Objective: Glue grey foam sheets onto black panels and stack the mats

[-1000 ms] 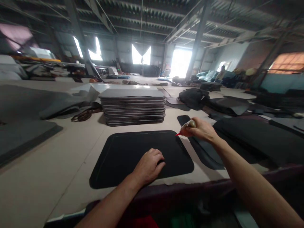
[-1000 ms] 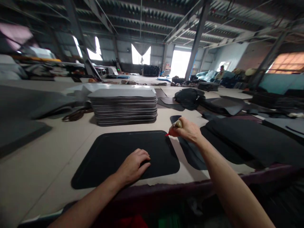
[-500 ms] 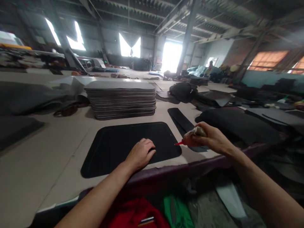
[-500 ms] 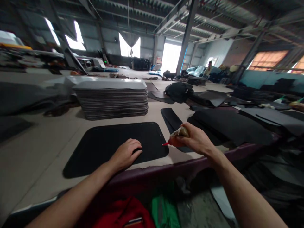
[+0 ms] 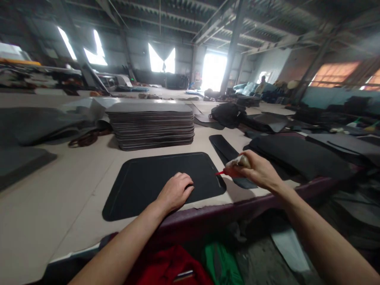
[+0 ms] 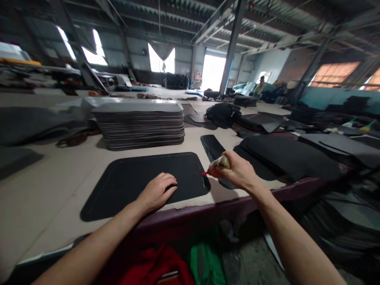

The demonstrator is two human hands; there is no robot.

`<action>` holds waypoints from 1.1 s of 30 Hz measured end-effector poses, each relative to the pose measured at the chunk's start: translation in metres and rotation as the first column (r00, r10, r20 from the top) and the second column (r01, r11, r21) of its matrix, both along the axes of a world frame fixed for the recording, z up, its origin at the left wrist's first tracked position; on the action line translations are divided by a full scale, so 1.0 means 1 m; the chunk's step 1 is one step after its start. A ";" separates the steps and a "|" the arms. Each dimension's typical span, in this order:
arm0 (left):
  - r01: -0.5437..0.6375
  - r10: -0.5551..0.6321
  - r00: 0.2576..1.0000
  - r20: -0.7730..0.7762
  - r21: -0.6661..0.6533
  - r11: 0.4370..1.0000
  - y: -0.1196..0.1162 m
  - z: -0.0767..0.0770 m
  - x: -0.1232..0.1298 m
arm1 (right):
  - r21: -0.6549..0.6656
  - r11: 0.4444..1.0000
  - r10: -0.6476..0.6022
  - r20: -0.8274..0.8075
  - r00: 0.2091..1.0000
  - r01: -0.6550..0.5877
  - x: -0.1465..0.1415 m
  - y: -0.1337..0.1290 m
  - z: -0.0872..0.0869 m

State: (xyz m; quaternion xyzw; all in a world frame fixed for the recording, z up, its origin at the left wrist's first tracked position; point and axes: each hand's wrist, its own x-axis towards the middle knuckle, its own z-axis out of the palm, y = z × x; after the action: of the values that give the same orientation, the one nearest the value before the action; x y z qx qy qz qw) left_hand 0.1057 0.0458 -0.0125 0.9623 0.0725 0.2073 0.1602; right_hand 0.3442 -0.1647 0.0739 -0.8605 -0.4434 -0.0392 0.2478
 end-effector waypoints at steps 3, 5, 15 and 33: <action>0.001 -0.001 1.000 0.005 0.012 1.000 0.000 0.000 -0.002 | 0.033 0.999 -0.032 0.022 0.999 0.031 0.008 0.021 -0.007; -0.004 0.004 1.000 0.003 0.025 1.000 0.000 0.000 -0.003 | 0.050 0.998 -0.043 0.016 0.999 0.042 0.010 0.026 -0.009; -0.055 0.056 0.998 -0.023 0.055 0.997 -0.003 0.000 -0.003 | 0.034 0.997 0.072 -0.186 0.980 -0.067 -0.019 -0.036 0.007; -0.056 0.077 0.986 -0.148 0.144 0.988 -0.037 0.015 -0.072 | 0.094 0.952 0.304 -0.255 0.918 -0.290 -0.052 -0.014 0.006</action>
State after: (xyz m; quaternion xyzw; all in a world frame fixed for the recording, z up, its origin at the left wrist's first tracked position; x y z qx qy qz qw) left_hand 0.0334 0.0086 0.0027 0.9813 0.1022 0.1424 0.0794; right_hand 0.2925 -0.1789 0.0800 -0.7735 -0.5303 0.1029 0.3316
